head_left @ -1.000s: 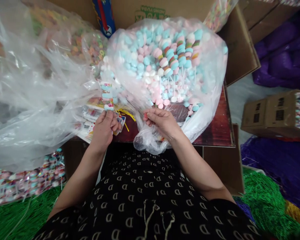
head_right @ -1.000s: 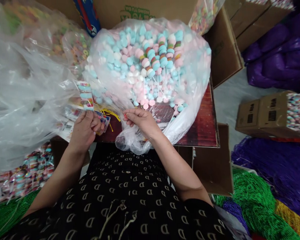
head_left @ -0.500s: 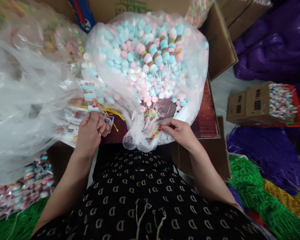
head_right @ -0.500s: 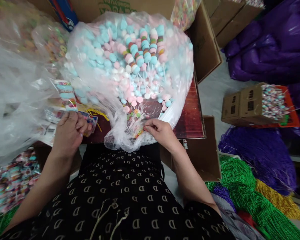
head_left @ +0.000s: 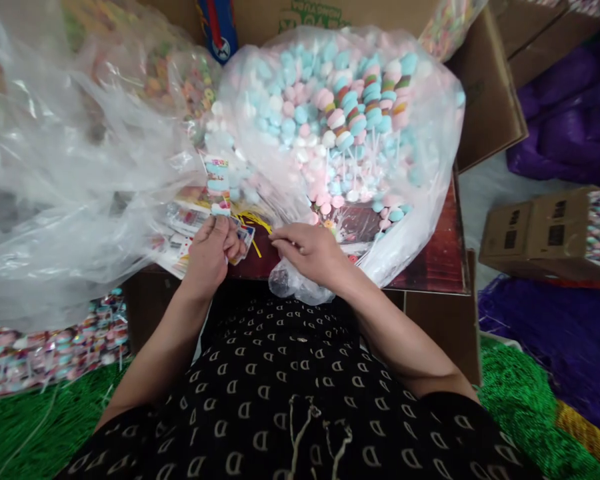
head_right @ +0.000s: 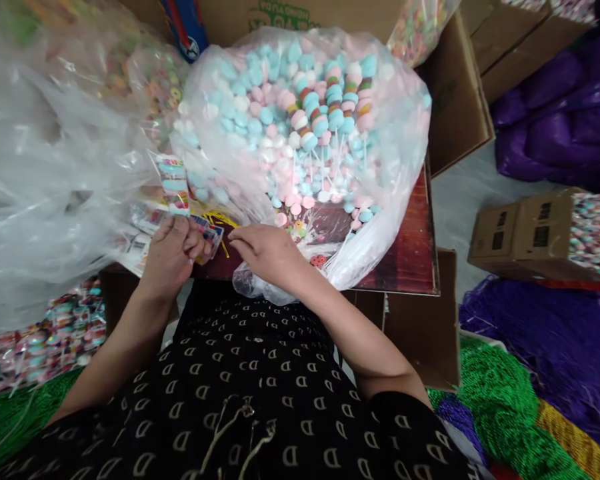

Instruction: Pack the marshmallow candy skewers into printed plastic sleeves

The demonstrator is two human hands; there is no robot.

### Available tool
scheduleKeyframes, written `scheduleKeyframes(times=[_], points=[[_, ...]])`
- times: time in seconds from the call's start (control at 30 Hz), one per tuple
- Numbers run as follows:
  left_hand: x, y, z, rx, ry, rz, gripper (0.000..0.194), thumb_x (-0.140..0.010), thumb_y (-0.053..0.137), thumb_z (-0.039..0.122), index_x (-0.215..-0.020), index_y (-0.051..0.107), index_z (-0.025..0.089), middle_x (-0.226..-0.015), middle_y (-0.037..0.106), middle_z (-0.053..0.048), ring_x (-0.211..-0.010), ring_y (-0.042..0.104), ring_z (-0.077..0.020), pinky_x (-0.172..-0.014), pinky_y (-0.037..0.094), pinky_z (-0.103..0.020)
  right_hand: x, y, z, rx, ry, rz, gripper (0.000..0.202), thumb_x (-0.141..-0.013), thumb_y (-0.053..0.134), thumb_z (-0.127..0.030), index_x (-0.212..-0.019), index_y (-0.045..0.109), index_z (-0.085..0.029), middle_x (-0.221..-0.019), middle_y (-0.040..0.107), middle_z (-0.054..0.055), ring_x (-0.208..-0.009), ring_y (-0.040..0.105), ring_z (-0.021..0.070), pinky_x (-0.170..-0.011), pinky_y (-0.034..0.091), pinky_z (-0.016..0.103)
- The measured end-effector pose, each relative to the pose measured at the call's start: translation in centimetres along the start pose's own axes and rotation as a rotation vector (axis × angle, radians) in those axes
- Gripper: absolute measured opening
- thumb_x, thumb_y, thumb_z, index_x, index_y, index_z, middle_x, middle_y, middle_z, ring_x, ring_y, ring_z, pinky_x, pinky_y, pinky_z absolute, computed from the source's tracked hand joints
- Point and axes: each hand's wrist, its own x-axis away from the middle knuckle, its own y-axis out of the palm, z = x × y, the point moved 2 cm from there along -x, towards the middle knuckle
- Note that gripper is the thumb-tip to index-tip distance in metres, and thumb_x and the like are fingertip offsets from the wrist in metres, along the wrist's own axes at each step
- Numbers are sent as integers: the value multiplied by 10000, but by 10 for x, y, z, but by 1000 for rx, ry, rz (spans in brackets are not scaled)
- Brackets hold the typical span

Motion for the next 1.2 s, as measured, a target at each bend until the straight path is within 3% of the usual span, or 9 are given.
scheduleKeyframes(times=[0.07, 0.17, 0.4, 0.67, 0.87, 1.0, 1.2], points=[[1, -1, 0, 2, 2, -15, 377, -955, 721, 425, -702, 581, 182, -468, 369, 100, -381, 347, -62, -499, 494, -234, -19, 21, -3, 235, 68, -119, 250, -1026, 547, -237, -1137, 761, -173, -1130, 782, 113, -1056, 718, 236, -918, 546, 352], [2, -2, -1, 26, -2, -15, 384, -927, 755, 440, -710, 572, 182, -467, 373, 105, -381, 343, -54, -493, 492, -217, -34, 39, -3, 491, 168, -178, 284, -1028, 479, -176, -1164, 725, -130, -1198, 730, 188, -1070, 703, 292, -848, 529, 371], [2, -3, -3, 56, -38, 15, 382, -925, 754, 451, -714, 579, 185, -445, 352, 116, -362, 335, -54, -506, 517, -219, -42, 43, 3, 585, 286, -191, 350, -1012, 383, -100, -1192, 683, -99, -1118, 735, 236, -1015, 720, 317, -768, 510, 375], [2, -4, -1, 46, -25, -20, 375, -930, 747, 464, -727, 599, 185, -462, 352, 113, -378, 342, -54, -496, 499, -218, -42, 26, 19, 406, 291, -112, 236, -935, 526, -171, -1012, 749, -156, -1026, 791, 134, -956, 714, 277, -761, 471, 335], [3, 0, 0, 36, -44, 8, 384, -937, 739, 455, -717, 579, 185, -458, 355, 112, -368, 337, -53, -482, 476, -210, -37, 19, 22, 115, 278, -26, 134, -841, 586, -132, -836, 708, -185, -812, 753, 36, -727, 638, 175, -698, 431, 277], [4, 6, -1, 24, -22, -29, 359, -965, 709, 428, -727, 596, 185, -468, 368, 103, -376, 348, -61, -486, 465, -211, -36, 19, 25, -45, 269, 50, 129, -813, 562, -111, -809, 663, -191, -770, 710, 6, -682, 597, 143, -675, 420, 254], [3, 17, -2, 25, -34, -31, 335, -977, 694, 411, -741, 608, 190, -487, 366, 103, -379, 338, -63, -495, 465, -217, -35, 25, 31, -99, 272, 103, 112, -835, 539, -141, -831, 632, -203, -763, 696, 1, -709, 617, 156, -676, 427, 255]])
